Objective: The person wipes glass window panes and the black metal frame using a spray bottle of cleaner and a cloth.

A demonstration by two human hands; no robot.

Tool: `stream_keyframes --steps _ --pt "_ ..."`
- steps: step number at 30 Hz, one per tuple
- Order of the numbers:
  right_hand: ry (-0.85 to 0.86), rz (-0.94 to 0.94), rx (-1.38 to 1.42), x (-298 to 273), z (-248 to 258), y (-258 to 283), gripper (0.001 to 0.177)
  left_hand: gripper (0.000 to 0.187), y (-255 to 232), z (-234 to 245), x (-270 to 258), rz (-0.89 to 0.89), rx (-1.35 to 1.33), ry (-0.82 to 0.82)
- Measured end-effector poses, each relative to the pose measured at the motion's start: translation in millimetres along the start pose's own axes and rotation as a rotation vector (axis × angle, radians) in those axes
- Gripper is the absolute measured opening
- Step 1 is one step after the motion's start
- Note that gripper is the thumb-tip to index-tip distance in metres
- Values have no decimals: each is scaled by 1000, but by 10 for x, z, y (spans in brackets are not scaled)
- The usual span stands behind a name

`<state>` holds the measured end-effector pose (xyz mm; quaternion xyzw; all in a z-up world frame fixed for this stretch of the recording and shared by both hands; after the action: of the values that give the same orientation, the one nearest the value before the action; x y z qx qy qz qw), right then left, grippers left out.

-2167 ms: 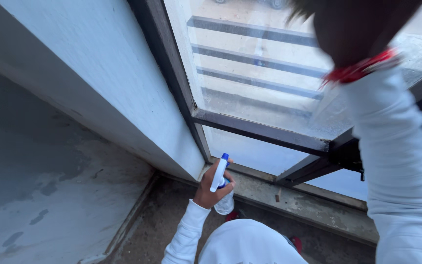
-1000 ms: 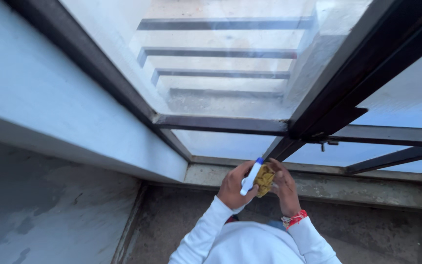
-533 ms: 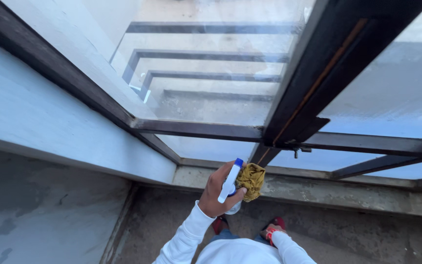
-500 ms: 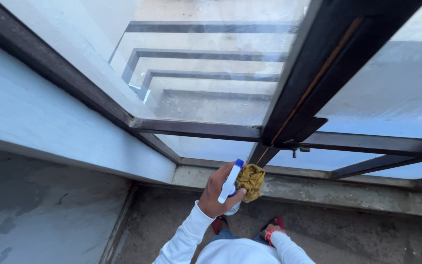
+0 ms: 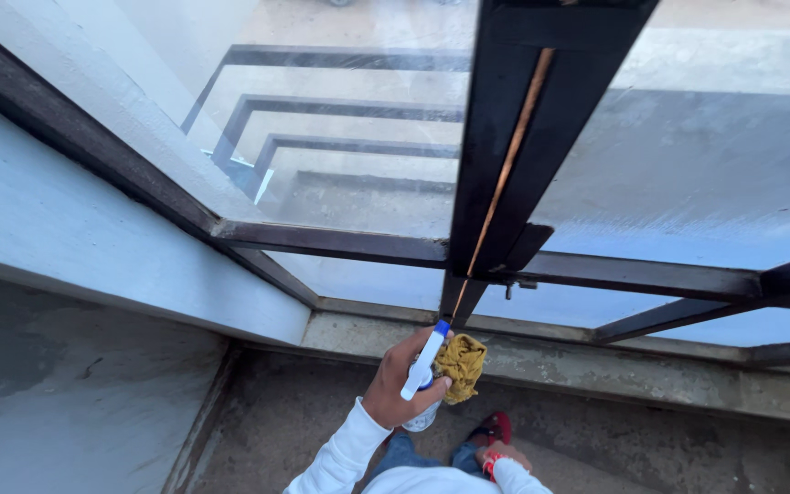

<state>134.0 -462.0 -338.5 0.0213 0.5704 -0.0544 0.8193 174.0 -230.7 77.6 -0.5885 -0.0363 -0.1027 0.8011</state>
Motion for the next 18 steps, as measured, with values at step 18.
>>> stream_keyframes --steps 18 --pt "30 124 -33 290 -59 -365 60 59 -83 -535 -36 97 53 -63"
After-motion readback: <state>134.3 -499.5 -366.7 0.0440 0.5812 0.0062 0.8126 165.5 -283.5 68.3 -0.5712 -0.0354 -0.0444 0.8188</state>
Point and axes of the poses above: each hand's wrist, its own x-axis towards the middle knuckle, its own z-axis out of the back of the hand, y = z × x, the point moved 9 cm from there along x, towards the middle knuckle, and after that the axes turned 8 degrees about y, right-handed, at the moved point
